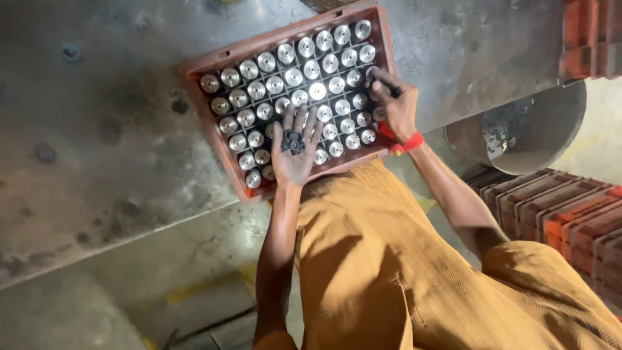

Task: The person carries a red plastic crate filled with small metal caps to a metal workbench. They place the crate on the bench and repeatedly pick up individual caps, repositioning them within the crate. The person then uses a cylindrical tool to press down on the caps, ensuring they are seated properly.

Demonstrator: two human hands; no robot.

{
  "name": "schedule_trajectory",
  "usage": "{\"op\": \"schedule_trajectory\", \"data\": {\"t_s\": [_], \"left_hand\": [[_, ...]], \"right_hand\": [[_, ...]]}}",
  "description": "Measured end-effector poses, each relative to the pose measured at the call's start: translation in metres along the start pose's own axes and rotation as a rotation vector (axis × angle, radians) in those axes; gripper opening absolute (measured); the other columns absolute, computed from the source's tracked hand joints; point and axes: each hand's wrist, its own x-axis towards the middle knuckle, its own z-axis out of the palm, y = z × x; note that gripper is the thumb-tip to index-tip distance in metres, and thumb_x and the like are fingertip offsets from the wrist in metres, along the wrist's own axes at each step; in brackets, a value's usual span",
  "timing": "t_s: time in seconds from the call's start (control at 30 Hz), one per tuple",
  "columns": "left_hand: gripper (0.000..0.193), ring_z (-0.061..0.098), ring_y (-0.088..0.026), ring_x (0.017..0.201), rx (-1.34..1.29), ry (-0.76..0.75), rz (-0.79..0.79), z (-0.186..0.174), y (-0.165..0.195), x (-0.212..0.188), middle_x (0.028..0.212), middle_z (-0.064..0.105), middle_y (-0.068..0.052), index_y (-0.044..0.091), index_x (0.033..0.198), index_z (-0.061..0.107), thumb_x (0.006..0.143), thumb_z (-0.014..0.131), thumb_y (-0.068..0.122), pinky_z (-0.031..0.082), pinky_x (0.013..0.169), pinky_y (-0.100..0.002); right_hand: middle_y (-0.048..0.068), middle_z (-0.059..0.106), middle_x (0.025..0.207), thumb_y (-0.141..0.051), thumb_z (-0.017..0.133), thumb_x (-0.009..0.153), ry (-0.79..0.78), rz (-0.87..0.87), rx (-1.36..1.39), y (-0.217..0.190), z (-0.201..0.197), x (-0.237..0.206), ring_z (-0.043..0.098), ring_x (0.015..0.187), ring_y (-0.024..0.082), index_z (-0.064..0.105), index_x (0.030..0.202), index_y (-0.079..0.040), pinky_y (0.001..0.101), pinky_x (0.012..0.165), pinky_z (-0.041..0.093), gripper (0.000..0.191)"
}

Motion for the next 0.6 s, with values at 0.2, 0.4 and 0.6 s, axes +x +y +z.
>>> {"op": "schedule_trajectory", "data": {"t_s": [0.2,0.4,0.6], "left_hand": [[0.05,0.033,-0.033,0.156,-0.012,-0.117,-0.028,0.001,0.005,0.012,0.157,0.049,-0.014,0.008,0.153,0.046,0.115,0.043,0.04,0.028,0.131,-0.054],[0.049,0.03,-0.034,0.156,-0.091,-0.09,0.018,-0.002,0.002,0.01,0.158,0.047,-0.014,0.01,0.153,0.046,0.113,0.043,0.039,0.028,0.129,-0.054],[0.053,0.029,-0.034,0.157,-0.093,-0.063,0.074,-0.005,-0.005,0.014,0.16,0.044,-0.014,0.008,0.155,0.042,0.113,0.043,0.04,0.029,0.129,-0.054]], "right_hand": [[0.009,0.074,0.105,-0.01,0.076,0.095,-0.022,-0.873,-0.761,-0.001,-0.015,0.06,0.058,0.095,0.033,0.077,0.115,-0.008,0.0451,0.084,0.047,0.02],[0.008,0.067,0.097,-0.008,0.069,0.091,-0.099,-0.904,-0.933,0.016,-0.002,0.087,0.056,0.102,0.033,0.072,0.101,-0.01,0.0443,0.088,0.047,0.011],[0.009,0.067,0.098,-0.011,0.065,0.088,-0.192,-0.971,-0.912,0.014,0.001,0.095,0.056,0.103,0.035,0.071,0.099,-0.01,0.0448,0.09,0.047,0.013]]}}
